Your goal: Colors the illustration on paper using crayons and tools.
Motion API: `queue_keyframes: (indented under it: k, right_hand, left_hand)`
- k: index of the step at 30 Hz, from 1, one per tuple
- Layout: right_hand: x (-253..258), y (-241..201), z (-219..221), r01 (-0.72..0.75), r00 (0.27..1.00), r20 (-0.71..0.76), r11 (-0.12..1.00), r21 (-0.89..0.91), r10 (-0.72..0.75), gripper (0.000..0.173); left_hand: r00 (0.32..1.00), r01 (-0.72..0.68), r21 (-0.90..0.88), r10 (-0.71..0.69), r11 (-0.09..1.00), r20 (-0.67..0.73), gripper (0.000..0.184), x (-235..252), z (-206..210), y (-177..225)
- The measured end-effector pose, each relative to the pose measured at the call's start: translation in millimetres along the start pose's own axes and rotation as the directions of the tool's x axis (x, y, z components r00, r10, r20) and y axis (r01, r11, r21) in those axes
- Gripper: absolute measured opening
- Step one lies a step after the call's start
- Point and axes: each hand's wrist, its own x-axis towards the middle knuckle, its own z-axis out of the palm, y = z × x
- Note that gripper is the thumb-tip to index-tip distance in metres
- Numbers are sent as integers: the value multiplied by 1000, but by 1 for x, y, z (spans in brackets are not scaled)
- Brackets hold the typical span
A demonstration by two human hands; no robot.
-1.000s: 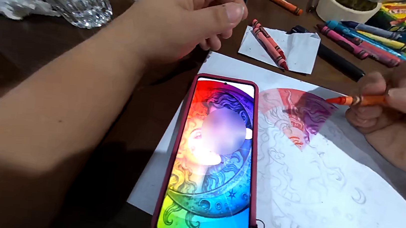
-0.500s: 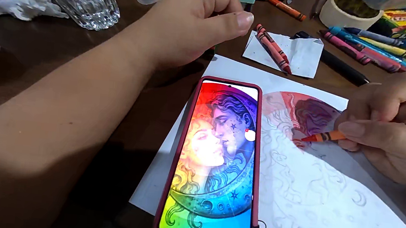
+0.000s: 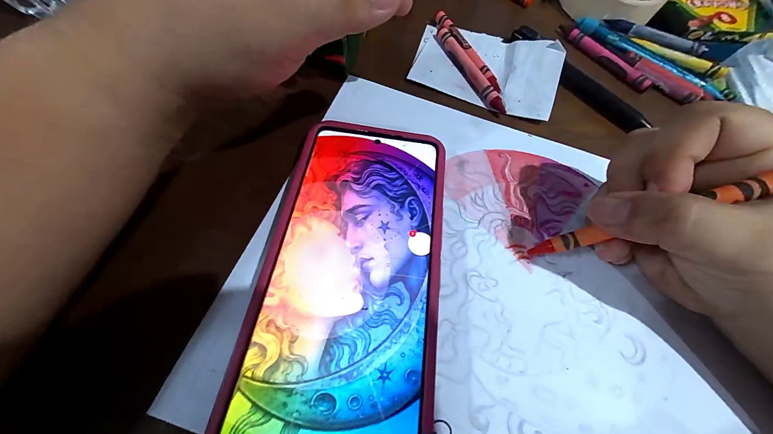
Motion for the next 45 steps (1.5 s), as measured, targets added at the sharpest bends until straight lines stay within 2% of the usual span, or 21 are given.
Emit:
queue_keyframes:
  k: [13, 18, 23, 45]
  right_hand:
    - [0, 0, 0, -3, 1000, 11, 1000, -29, 3, 27]
    - [1, 1, -1, 4, 1000, 23, 999, -40, -3, 26]
    - [1, 0, -1, 0, 1000, 28, 999, -38, 1, 26]
    - [1, -1, 2, -14, 1000, 18, 1000, -26, 14, 28]
  left_hand:
    - [1000, 6, -39, -6, 999, -2, 11, 1, 2, -1]
    - [999, 51, -14, -51, 999, -18, 12, 0, 2, 2]
    - [1000, 22, -34, -22, 999, -13, 10, 1, 3, 2]
    - [998, 56, -64, -56, 996, 0, 8, 2, 4, 1]
